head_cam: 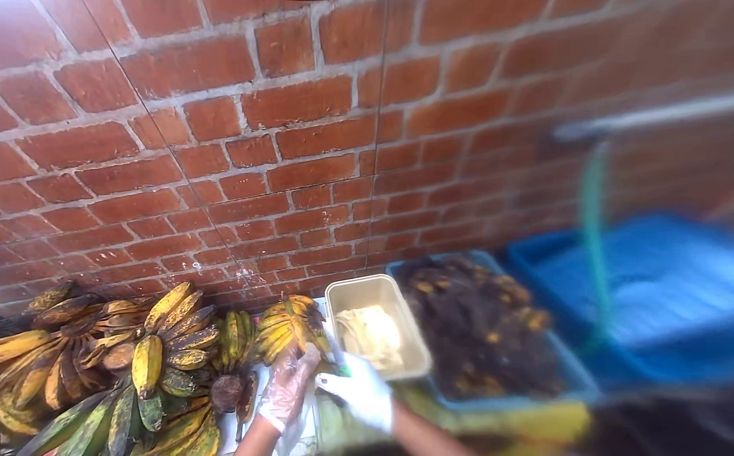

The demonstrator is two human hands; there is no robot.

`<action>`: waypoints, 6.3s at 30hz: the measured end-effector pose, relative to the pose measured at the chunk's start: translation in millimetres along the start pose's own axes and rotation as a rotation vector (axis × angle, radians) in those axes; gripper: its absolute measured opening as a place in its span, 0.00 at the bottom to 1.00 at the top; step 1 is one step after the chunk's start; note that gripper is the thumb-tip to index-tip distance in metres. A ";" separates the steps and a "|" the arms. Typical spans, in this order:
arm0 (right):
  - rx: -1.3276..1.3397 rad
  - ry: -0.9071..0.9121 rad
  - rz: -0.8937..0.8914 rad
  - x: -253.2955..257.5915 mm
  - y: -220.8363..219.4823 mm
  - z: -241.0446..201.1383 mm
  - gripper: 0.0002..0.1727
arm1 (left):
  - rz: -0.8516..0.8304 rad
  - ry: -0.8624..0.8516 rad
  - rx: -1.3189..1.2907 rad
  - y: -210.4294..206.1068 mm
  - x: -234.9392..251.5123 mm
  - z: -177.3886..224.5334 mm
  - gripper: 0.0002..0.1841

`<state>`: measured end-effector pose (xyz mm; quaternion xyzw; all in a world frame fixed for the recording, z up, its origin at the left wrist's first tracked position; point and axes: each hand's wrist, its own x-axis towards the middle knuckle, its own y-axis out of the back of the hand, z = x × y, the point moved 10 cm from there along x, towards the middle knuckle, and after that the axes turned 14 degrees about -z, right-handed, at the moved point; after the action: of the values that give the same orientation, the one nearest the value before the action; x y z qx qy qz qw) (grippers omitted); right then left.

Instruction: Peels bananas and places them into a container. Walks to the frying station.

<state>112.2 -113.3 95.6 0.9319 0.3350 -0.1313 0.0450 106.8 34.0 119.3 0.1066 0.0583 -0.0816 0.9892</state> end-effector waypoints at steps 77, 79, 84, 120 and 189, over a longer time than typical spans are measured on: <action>-0.509 -0.108 -0.327 17.9 -13.9 8.9 0.21 | 0.127 0.317 0.052 36.0 -33.4 -59.9 0.09; -0.430 -0.111 -0.381 19.3 -11.2 16.3 0.18 | 0.028 0.258 -0.002 36.1 -32.0 -61.2 0.08; 0.053 -0.117 -0.555 9.0 -27.7 28.5 0.15 | -0.137 0.288 -0.104 43.2 -33.2 -65.4 0.12; -0.838 -0.210 -0.545 27.6 -66.6 23.5 0.27 | 0.098 0.438 0.070 29.4 -24.3 -108.2 0.16; -0.219 0.000 0.233 -69.3 69.4 -8.8 0.29 | 0.109 -0.072 -1.193 -116.4 50.6 66.5 0.21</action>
<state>106.8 -207.8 122.8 0.9541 0.2367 -0.0877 0.1611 142.7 -100.3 153.7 -0.4673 0.0549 0.0125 0.8823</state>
